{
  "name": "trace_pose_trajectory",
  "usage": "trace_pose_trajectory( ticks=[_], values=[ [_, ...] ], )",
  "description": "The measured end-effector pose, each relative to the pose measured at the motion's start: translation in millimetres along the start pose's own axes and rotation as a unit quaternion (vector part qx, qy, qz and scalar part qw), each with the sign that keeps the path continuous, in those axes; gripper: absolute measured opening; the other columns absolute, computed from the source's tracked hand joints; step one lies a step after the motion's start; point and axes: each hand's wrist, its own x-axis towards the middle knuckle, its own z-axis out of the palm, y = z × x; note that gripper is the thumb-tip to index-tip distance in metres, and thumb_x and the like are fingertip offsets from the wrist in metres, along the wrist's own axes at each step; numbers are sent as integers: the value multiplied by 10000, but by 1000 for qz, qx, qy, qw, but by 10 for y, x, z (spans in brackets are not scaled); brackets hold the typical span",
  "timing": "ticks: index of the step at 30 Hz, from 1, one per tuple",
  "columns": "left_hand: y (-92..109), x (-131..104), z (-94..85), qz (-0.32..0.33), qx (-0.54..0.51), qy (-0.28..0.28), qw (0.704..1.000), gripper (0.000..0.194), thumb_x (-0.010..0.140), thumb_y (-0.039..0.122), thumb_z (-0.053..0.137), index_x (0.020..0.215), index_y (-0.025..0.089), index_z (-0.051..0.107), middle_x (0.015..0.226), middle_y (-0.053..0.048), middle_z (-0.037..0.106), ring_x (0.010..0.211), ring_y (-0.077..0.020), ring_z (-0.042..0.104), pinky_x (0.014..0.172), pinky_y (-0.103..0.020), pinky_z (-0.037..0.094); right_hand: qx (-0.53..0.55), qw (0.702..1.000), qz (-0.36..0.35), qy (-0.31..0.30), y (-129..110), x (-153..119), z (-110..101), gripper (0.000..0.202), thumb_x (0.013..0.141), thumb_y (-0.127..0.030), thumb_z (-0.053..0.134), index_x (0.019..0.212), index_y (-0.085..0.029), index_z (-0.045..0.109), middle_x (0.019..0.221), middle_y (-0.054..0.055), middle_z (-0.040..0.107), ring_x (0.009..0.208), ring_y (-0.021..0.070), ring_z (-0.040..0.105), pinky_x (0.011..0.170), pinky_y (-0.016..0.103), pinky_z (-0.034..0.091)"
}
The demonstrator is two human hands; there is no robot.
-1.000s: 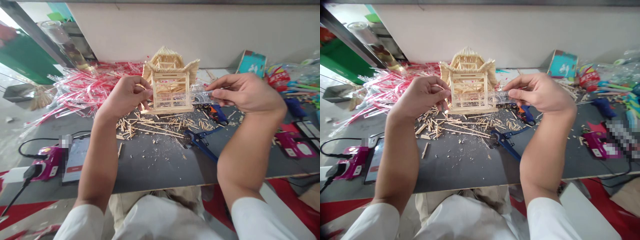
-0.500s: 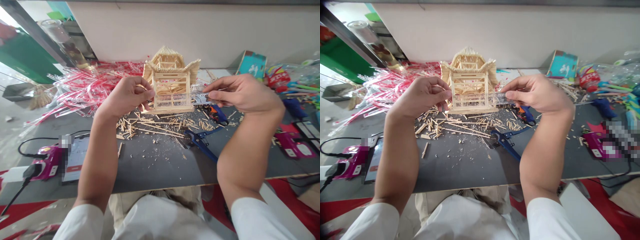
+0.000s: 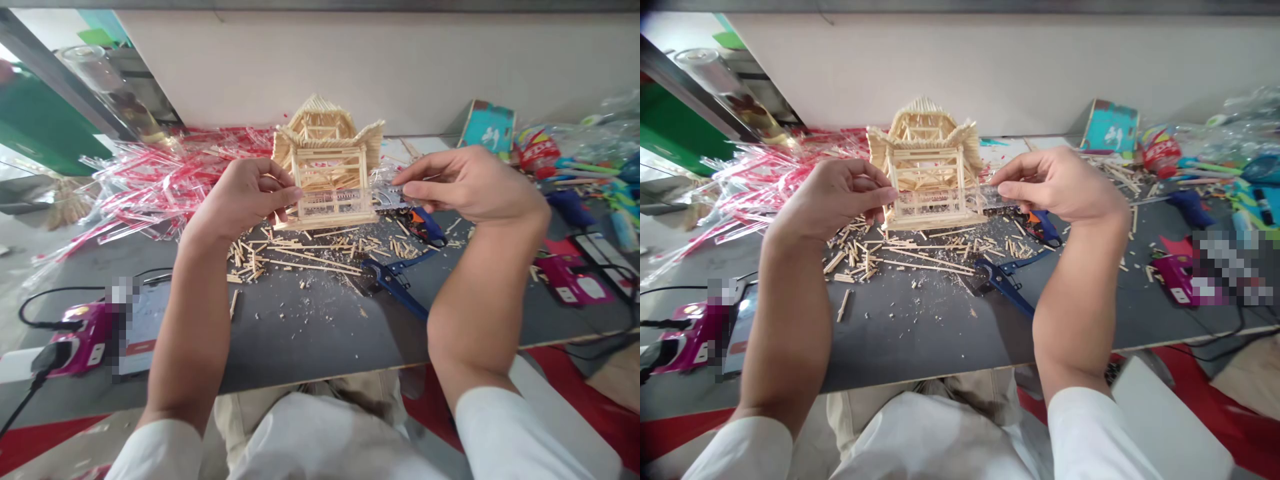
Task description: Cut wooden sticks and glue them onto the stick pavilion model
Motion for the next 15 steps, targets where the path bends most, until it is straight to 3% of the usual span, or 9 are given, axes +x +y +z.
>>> trace_pose_trajectory(
  ticks=[15],
  values=[
    [36,5,13,-11,5,5,1000,211,812,272,848,860,169,670,620,-13,688,543,-121,632,537,-261,510,-1,1000,-14,-15,-9,-4,-9,249,836,-434,875,970,-234,812,743,29,656,573,114,501,448,301,325]
  ],
)
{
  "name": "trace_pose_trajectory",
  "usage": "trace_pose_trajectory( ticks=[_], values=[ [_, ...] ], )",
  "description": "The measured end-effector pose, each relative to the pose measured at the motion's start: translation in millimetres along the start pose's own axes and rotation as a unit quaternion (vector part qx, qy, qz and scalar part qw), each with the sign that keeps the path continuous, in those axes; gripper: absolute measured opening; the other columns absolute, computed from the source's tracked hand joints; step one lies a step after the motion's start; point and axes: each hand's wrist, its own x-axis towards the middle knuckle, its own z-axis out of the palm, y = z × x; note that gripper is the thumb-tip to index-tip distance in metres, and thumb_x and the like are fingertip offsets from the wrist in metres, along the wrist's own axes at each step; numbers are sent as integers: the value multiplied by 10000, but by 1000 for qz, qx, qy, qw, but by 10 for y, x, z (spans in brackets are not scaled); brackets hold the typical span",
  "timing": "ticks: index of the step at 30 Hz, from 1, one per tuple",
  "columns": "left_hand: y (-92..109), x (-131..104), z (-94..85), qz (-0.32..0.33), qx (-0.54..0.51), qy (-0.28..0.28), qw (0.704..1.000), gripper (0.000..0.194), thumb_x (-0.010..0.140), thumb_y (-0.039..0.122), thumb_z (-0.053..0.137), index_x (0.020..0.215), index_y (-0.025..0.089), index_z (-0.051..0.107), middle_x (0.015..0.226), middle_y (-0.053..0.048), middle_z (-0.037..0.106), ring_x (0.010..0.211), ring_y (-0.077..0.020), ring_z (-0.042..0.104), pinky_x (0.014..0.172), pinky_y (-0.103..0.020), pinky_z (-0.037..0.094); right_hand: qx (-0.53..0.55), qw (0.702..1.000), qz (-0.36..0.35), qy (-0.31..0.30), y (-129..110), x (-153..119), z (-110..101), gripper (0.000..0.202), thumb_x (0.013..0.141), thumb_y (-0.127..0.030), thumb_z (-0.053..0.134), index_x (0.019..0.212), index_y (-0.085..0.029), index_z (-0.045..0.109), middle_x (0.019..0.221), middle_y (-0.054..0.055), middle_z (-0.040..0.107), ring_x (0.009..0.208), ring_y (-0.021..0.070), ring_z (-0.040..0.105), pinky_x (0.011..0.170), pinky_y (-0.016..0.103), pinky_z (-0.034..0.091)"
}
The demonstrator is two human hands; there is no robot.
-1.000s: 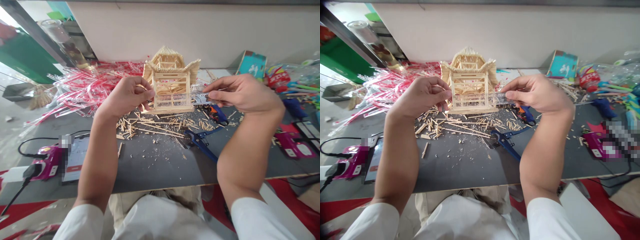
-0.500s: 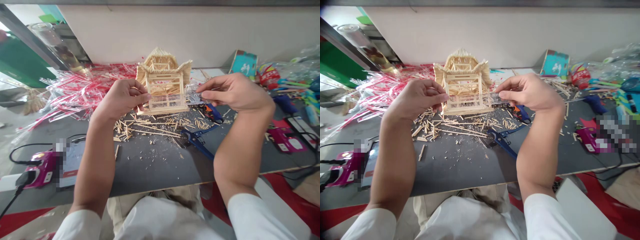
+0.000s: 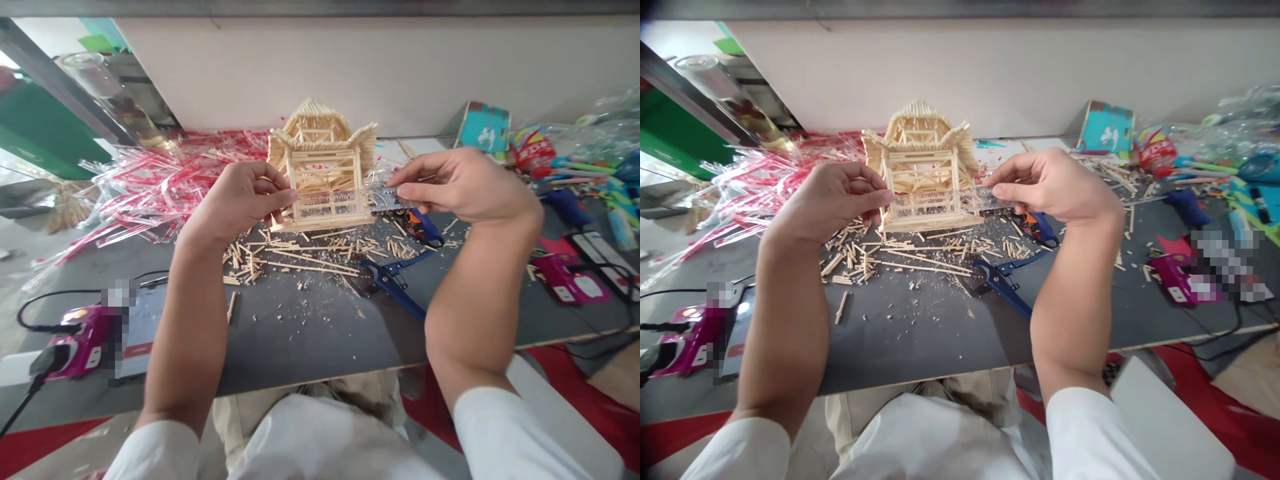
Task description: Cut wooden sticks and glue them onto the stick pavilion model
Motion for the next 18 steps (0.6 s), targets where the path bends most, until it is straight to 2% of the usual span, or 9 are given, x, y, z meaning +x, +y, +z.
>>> trace_pose_trajectory(
  ticks=[5,9,18],
  values=[
    [-1,-7,-17,-8,28,-10,1000,222,854,340,815,897,193,655,664,-12,675,575,-129,644,569,-273,507,-3,1000,14,-4,-42,-28,10,250,857,-411,866,1005,-218,811,711,23,642,513,88,472,388,281,270],
    [6,-22,-14,-26,45,-11,999,310,798,382,859,936,205,644,759,-33,708,622,-140,668,570,-272,510,4,1000,13,-9,-96,-46,34,258,847,-408,880,987,-204,807,671,22,628,490,86,464,365,283,249],
    [5,-29,2,-21,44,-12,999,328,765,335,869,924,198,616,813,-34,680,637,-138,662,589,-285,505,-4,1000,20,0,-73,-22,27,243,845,-393,878,976,-198,816,685,24,648,494,80,477,374,271,272]
  ],
)
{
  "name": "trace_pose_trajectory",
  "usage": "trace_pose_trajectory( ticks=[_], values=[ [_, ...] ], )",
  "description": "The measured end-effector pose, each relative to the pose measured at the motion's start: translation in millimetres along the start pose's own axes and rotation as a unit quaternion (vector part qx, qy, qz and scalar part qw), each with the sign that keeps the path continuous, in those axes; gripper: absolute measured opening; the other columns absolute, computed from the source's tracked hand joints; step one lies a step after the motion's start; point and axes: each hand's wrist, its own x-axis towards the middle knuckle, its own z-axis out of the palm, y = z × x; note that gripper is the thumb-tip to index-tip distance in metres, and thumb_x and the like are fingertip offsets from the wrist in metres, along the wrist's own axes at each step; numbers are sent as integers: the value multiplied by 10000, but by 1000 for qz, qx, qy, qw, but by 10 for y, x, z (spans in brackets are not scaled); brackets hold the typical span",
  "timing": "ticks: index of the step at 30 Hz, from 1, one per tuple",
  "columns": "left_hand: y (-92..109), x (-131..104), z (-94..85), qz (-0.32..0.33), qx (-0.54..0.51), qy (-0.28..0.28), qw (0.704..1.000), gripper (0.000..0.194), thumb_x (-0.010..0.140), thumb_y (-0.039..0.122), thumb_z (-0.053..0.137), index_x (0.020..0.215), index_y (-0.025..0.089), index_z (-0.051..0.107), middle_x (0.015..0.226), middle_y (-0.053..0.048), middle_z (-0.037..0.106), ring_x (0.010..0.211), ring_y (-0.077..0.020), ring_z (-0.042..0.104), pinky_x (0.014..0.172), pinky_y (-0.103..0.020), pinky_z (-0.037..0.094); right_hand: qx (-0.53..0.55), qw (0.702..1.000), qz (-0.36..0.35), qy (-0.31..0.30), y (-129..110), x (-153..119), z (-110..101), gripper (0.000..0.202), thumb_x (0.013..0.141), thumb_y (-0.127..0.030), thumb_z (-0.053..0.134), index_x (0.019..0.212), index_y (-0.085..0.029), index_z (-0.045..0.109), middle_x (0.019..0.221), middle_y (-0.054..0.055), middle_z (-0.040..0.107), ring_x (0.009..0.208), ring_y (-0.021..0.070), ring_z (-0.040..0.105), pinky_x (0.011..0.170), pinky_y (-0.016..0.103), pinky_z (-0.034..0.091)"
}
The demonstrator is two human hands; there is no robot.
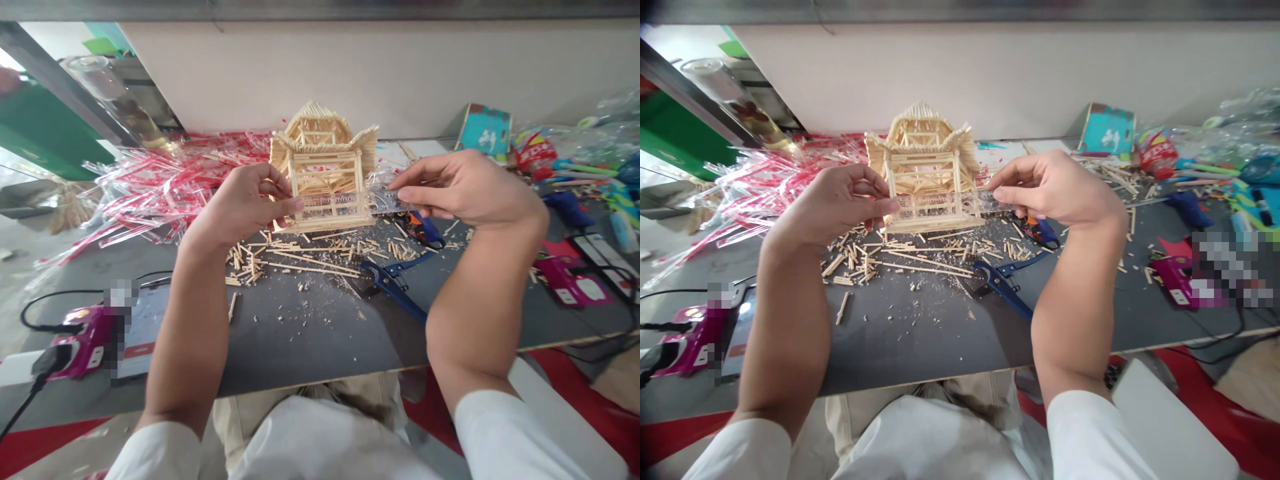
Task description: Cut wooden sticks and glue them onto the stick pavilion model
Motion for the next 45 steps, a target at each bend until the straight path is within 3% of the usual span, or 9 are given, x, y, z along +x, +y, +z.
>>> trace_pose_trajectory(
  ticks=[11,24,37,45],
  values=[
    [27,-6,-27,-1,-9,-21,1000,337,727,322,866,917,192,620,823,-26,670,651,-127,660,579,-261,508,13,1000,4,0,5,7,8,180,833,-341,884,937,-211,814,679,12,648,479,72,455,361,266,261],
    [9,-8,-53,4,-14,-33,999,316,722,263,853,946,192,641,854,-44,685,701,-167,694,607,-293,516,1,1000,-2,-3,41,16,-5,192,848,-390,875,954,-242,814,706,19,648,513,90,465,391,288,268],
    [17,-4,-47,8,-18,-30,999,349,700,288,873,928,188,628,854,-42,699,670,-151,684,573,-275,511,2,1000,-3,-4,25,5,-8,234,852,-385,875,977,-198,812,707,36,657,507,90,448,409,306,250],
    [-3,-1,-57,0,-12,-32,999,352,729,298,864,962,194,622,875,-52,688,736,-175,708,611,-283,512,-7,1000,2,-2,52,9,-15,237,844,-418,880,976,-233,813,742,50,669,549,126,492,440,322,278]
  ],
)
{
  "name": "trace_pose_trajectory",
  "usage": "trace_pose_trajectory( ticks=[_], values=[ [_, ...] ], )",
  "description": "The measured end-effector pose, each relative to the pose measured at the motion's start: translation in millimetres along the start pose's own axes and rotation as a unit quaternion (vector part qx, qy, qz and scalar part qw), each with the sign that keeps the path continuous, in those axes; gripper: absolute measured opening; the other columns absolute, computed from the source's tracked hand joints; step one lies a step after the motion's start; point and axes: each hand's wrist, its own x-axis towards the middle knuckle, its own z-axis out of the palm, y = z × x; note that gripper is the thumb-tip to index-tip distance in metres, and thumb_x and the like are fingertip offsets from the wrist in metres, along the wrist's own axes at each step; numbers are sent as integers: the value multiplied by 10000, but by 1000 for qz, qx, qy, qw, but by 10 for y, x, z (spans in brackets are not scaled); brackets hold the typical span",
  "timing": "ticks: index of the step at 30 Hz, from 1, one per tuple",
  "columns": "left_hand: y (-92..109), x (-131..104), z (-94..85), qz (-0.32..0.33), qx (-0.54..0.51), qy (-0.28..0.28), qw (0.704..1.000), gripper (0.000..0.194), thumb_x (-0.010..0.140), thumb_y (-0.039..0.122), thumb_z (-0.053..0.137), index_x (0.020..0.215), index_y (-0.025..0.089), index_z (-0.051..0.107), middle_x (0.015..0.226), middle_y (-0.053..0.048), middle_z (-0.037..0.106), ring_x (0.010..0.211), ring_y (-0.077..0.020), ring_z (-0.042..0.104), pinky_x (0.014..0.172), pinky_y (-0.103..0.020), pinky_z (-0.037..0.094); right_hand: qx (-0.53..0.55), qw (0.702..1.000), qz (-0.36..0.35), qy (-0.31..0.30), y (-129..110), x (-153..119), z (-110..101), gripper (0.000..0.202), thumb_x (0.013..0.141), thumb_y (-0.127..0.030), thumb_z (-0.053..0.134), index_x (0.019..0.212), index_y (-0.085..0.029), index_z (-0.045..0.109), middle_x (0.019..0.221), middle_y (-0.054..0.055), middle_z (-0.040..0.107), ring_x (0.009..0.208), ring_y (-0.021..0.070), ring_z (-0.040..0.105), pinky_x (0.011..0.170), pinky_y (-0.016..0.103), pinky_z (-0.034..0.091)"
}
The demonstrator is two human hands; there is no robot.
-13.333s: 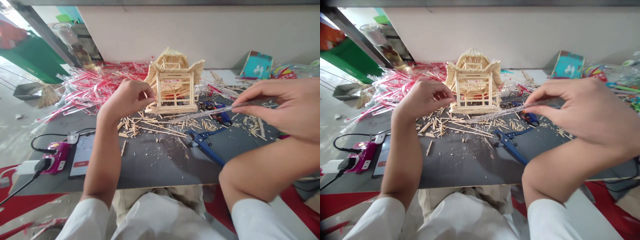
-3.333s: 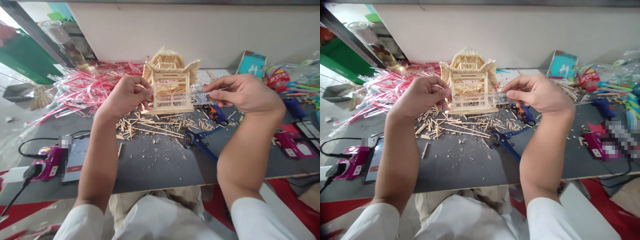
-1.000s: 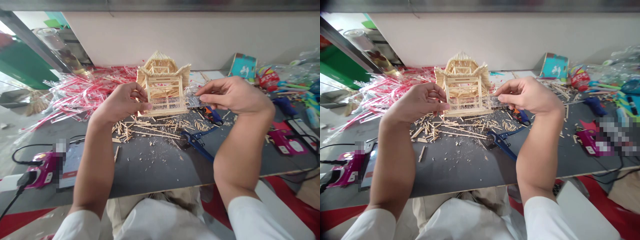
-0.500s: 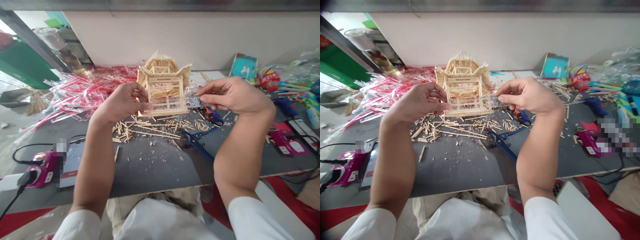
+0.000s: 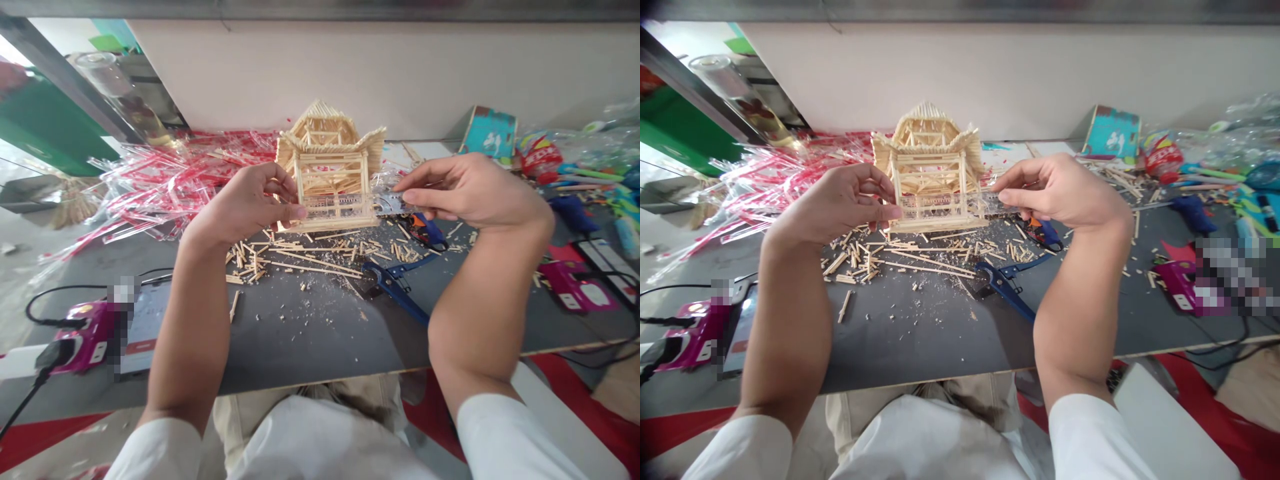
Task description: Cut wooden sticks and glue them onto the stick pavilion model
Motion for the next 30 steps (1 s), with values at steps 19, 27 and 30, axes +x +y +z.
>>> trace_pose_trajectory(
  ticks=[19,27,30],
  values=[
    [-20,17,-2,13,4,-8,1000,349,748,288,848,976,177,608,880,-49,669,704,-154,686,608,-279,505,-6,1000,-5,-13,9,7,-24,159,908,-266,818,1027,-163,796,741,30,677,514,69,483,412,272,296],
    [-53,25,-15,20,13,-12,1000,330,781,302,830,990,179,607,889,-46,671,716,-150,694,608,-268,507,0,1000,-9,-8,-8,15,-9,143,903,-220,799,1025,-146,792,763,27,672,537,63,504,417,259,294],
    [-56,28,-16,24,5,-13,1000,333,770,288,840,978,179,604,894,-47,675,697,-142,688,595,-266,506,14,1000,-8,-3,-34,19,11,129,889,-241,821,983,-158,790,760,35,674,551,77,500,432,274,295]
  ],
)
